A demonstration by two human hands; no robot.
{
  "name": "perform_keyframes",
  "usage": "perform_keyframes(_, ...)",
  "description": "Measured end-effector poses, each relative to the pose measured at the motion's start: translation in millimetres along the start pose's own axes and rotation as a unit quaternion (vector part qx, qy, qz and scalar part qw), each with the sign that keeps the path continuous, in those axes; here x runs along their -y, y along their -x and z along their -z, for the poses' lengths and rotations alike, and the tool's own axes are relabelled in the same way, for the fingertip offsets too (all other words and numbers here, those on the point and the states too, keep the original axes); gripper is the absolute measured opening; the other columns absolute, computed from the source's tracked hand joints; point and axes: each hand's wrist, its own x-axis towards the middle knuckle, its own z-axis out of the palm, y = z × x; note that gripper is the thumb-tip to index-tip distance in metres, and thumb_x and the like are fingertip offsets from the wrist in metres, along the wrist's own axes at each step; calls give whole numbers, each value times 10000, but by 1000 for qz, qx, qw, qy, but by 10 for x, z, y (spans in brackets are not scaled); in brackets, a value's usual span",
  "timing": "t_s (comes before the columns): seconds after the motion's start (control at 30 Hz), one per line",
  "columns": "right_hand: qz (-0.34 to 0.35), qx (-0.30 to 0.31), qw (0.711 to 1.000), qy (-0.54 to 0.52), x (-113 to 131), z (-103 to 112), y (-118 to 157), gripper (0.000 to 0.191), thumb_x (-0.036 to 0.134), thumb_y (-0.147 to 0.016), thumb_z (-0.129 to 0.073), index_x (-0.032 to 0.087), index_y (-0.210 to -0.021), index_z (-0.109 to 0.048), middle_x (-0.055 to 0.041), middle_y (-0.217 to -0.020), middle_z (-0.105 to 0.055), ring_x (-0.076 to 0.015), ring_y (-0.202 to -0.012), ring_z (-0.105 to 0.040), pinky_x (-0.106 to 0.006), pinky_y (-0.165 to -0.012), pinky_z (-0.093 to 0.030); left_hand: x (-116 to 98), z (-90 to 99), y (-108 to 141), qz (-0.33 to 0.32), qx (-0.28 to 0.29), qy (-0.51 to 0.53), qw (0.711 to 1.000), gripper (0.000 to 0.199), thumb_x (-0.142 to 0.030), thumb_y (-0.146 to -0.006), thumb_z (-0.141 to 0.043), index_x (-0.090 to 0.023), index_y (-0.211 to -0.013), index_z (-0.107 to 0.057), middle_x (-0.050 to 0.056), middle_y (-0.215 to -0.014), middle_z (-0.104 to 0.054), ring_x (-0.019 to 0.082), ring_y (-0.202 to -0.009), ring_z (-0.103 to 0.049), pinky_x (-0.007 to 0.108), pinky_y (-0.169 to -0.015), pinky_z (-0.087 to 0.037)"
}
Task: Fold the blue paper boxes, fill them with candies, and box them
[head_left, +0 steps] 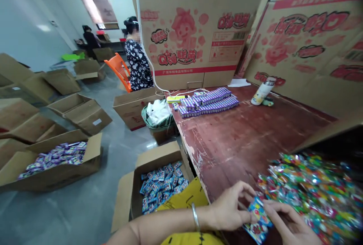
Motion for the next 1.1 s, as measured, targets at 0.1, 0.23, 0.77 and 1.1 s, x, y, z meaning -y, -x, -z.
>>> perform_keyframes(0.1, -42, 27, 999, 9, 46, 76, -10, 333, 461, -604, -794, 188, -757, -681, -78, -793, -712, -273, -769, -673, -333, -675, -571, -136, 9, 81, -33, 24, -53, 998, 507, -149, -720, -702, -216, -1186, -514, 58, -1013, -617, 162, -843, -616, 275, -708, -497)
perform_keyframes(0.23, -35, 34, 998, -34, 130, 81, 40, 280, 451, -723, -723, 187, -669, -648, -37, -675, -658, -206, -650, -609, -317, -639, -519, -252, 1, 119, -47, 54, -72, 995, 511, -120, -779, -626, -227, -1257, -481, 68, -1088, -608, 191, -971, -597, 311, -828, -493)
perform_keyframes(0.77, 51, -91, 979, 173, 4, 533, 690, 286, 334, -907, -540, 223, -1164, -596, -69, -1077, -657, -210, -937, -629, -345, -822, -507, -510, 589, 67, 36, 132, -220, 966, 291, -312, -843, -578, -230, -1121, -584, 46, -1035, -673, 211, -929, -637, 312, -816, -514)
perform_keyframes(1.1, -72, -221, 792, 565, -864, 1239, 2222, 696, 543, -890, -443, 122, -1433, -333, -179, -1500, -294, -370, -1393, -205, -562, -1094, -242, -574, 1721, 256, 46, 145, -542, 827, 398, -466, -808, -583, -416, -1203, -559, -135, -1197, -658, 270, -1064, -621, 502, -931, -455)
